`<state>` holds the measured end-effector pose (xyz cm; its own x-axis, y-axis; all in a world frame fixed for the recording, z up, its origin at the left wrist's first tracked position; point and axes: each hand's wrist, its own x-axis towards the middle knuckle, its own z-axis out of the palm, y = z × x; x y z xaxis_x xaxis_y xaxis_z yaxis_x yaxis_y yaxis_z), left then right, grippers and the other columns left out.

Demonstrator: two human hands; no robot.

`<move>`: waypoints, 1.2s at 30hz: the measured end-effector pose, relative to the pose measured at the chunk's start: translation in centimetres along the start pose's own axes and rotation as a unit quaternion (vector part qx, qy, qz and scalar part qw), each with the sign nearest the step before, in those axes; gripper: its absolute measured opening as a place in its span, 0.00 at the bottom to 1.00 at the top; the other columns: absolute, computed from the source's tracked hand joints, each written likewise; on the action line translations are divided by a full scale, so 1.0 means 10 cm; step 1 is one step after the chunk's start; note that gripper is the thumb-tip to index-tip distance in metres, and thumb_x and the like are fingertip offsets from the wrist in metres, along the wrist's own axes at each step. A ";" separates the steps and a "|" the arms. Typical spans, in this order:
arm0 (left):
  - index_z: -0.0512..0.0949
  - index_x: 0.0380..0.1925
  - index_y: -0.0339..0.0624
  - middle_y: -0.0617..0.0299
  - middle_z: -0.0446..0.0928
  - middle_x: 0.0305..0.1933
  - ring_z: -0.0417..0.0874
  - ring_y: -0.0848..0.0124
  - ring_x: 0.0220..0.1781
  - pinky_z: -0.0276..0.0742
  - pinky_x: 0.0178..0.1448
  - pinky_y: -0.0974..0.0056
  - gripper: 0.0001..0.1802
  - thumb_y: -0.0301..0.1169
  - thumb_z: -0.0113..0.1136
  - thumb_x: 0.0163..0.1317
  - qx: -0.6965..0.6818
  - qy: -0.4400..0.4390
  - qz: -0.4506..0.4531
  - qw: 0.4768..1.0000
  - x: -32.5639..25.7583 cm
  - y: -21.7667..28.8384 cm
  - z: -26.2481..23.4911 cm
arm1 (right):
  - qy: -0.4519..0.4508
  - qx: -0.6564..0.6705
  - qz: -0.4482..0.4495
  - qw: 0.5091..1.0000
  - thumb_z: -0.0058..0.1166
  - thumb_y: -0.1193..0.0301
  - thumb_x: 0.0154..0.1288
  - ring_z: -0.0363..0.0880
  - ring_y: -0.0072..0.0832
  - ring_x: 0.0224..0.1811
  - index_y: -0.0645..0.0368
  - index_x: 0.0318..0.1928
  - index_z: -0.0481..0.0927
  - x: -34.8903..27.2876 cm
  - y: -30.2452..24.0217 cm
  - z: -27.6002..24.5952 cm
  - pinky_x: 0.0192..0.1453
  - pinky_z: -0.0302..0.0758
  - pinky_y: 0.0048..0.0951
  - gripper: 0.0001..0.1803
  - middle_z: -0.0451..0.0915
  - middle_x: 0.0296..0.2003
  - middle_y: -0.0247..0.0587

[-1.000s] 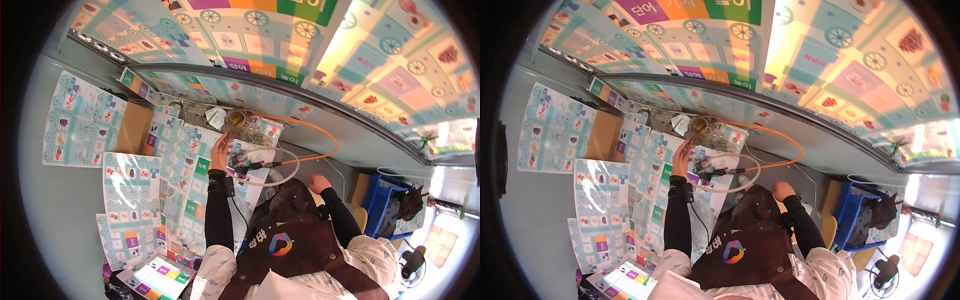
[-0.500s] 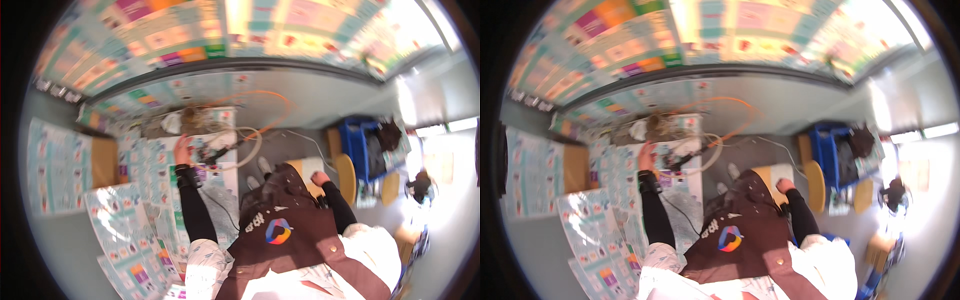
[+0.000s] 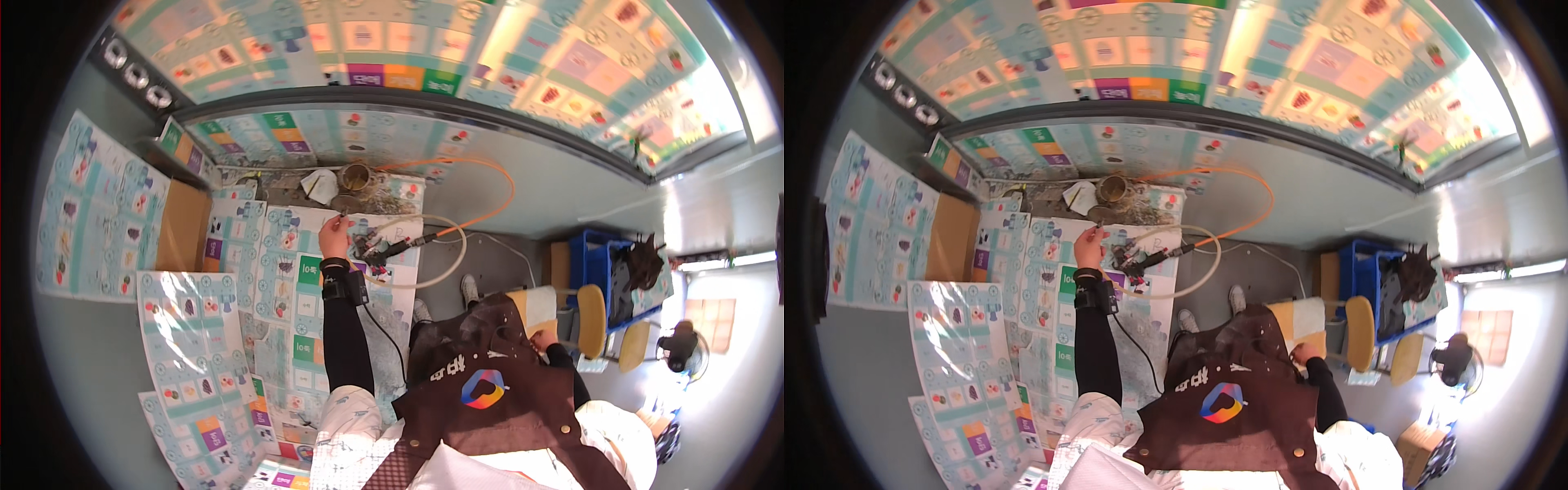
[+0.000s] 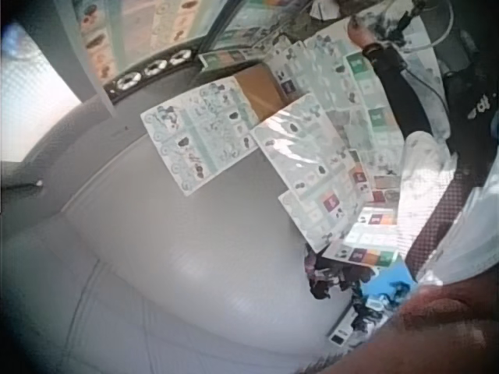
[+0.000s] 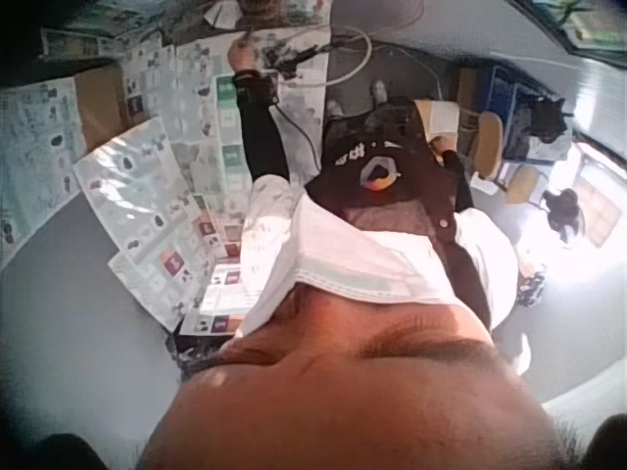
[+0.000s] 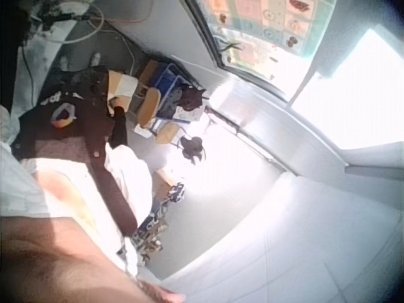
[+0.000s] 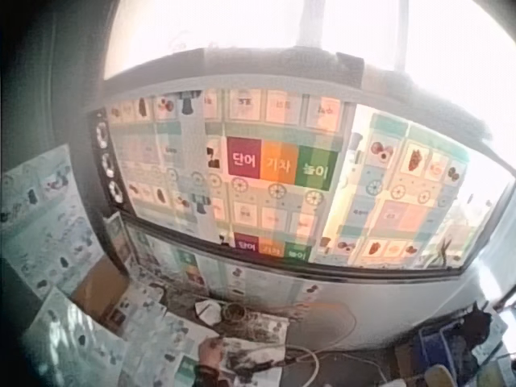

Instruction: The person cleans shoe components using a specialized air-powered cleaning tool. They pick up a shoe upper from a basket, hold it against the workbench, and spray compressed air inside and around the outer surfaces to remove debris before placing the cleaned component into a separate basket and moving a large box.

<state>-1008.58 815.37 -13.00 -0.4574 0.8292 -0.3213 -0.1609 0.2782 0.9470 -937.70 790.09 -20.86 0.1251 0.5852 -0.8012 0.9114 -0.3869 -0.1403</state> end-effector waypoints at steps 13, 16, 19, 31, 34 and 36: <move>0.83 0.49 0.39 0.53 0.88 0.36 0.90 0.58 0.39 0.83 0.43 0.54 0.15 0.37 0.64 0.70 0.112 0.085 0.088 0.986 0.03 -0.23 -0.05 | 0.125 -0.221 -0.127 0.959 0.54 0.61 0.65 0.89 0.41 0.41 0.54 0.35 0.90 -0.14 -1.54 -1.33 0.49 0.84 0.40 0.14 0.90 0.34 0.42; 0.82 0.50 0.40 0.55 0.88 0.36 0.89 0.61 0.35 0.82 0.40 0.56 0.14 0.36 0.63 0.71 0.107 0.103 0.115 0.982 -0.08 -0.32 -0.10 | 0.092 -0.166 -0.174 0.966 0.53 0.61 0.66 0.88 0.44 0.41 0.55 0.37 0.89 -0.26 -2.09 -1.39 0.50 0.83 0.44 0.14 0.89 0.35 0.45; 0.81 0.50 0.39 0.55 0.89 0.36 0.89 0.61 0.37 0.81 0.42 0.57 0.13 0.35 0.61 0.72 0.197 0.084 0.103 0.971 -0.13 -0.36 -0.18 | 0.081 -0.142 -0.220 0.962 0.52 0.62 0.68 0.88 0.46 0.40 0.56 0.38 0.87 -0.41 -2.32 -1.40 0.50 0.83 0.45 0.14 0.89 0.35 0.45; 0.80 0.52 0.41 0.51 0.80 0.48 0.82 0.51 0.47 0.78 0.49 0.48 0.14 0.34 0.63 0.72 0.222 0.204 0.130 0.944 0.61 -1.04 -0.77 | 0.080 -0.100 -0.127 0.984 0.55 0.62 0.66 0.86 0.52 0.44 0.55 0.39 0.88 -0.31 -1.32 -1.29 0.52 0.82 0.47 0.13 0.87 0.37 0.53; 0.80 0.58 0.41 0.47 0.81 0.49 0.82 0.49 0.49 0.78 0.51 0.48 0.19 0.37 0.63 0.71 0.289 0.180 0.137 0.930 0.63 -1.07 -0.70 | 0.086 -0.071 -0.114 0.987 0.56 0.63 0.67 0.87 0.48 0.43 0.56 0.39 0.87 -0.33 -0.89 -1.13 0.51 0.83 0.45 0.12 0.88 0.36 0.49; 0.78 0.63 0.36 0.43 0.81 0.54 0.82 0.45 0.54 0.78 0.57 0.48 0.27 0.41 0.64 0.69 0.344 0.153 0.097 0.921 0.58 -1.06 -0.69 | 0.076 -0.024 -0.087 0.993 0.55 0.64 0.67 0.88 0.46 0.42 0.56 0.39 0.87 -0.38 -0.66 -1.03 0.51 0.83 0.43 0.12 0.88 0.36 0.48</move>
<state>-1015.59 813.93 -24.96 -0.6608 0.7498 -0.0324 0.4942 0.4672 0.7332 -940.11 797.74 -10.90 0.0187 0.7430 -0.6690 0.9418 -0.2378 -0.2377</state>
